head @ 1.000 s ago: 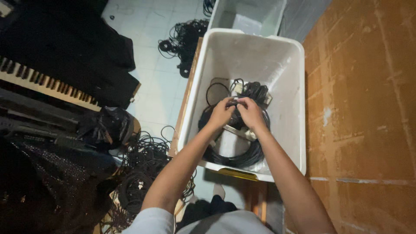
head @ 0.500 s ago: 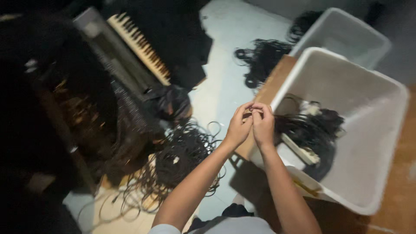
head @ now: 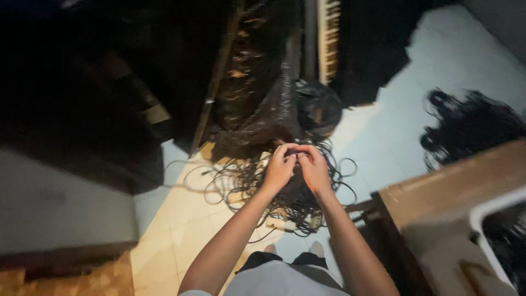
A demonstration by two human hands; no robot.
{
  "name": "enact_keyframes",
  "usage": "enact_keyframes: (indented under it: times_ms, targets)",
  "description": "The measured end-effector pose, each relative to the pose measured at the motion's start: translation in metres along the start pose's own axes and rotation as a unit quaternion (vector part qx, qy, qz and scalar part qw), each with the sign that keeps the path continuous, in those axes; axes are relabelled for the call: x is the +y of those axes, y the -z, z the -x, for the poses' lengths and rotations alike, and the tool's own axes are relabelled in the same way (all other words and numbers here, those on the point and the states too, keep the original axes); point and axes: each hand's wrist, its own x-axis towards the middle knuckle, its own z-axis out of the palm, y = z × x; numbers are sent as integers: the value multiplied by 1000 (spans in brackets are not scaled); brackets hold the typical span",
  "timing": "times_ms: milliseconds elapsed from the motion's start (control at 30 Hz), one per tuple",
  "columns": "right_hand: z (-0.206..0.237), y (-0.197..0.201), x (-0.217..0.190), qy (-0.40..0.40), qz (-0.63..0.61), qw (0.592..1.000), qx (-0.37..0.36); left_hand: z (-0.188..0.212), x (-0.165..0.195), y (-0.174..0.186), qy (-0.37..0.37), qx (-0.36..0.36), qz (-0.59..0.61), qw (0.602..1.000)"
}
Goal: The person picks up a coiled extension cable with a power strip, places it into a white plastic bin, and repeats the action with a second coiled extension cable.
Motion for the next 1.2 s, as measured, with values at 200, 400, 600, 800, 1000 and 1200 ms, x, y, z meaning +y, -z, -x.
enact_keyframes:
  times_ms: [200,400,600,800,1000,1200]
  targets:
    - [7,-114,7,29,115,989,-86,32,13,117,-44,104,-135,984]
    - [-5,-168,18,11,127,975,-181,41,16,172,3,165,-137,977]
    - [-45,-169,26,-24,153,967,-201,9,7,177,-38,182,-231,955]
    - [-84,-135,41,-56,88,984,-147,-45,-22,147,36,141,-205,968]
    - [-110,-83,57,-94,41,994,-46,-106,-51,101,15,34,-195,980]
    - [-115,-40,71,-143,36,981,123,-150,-63,55,34,-138,-114,983]
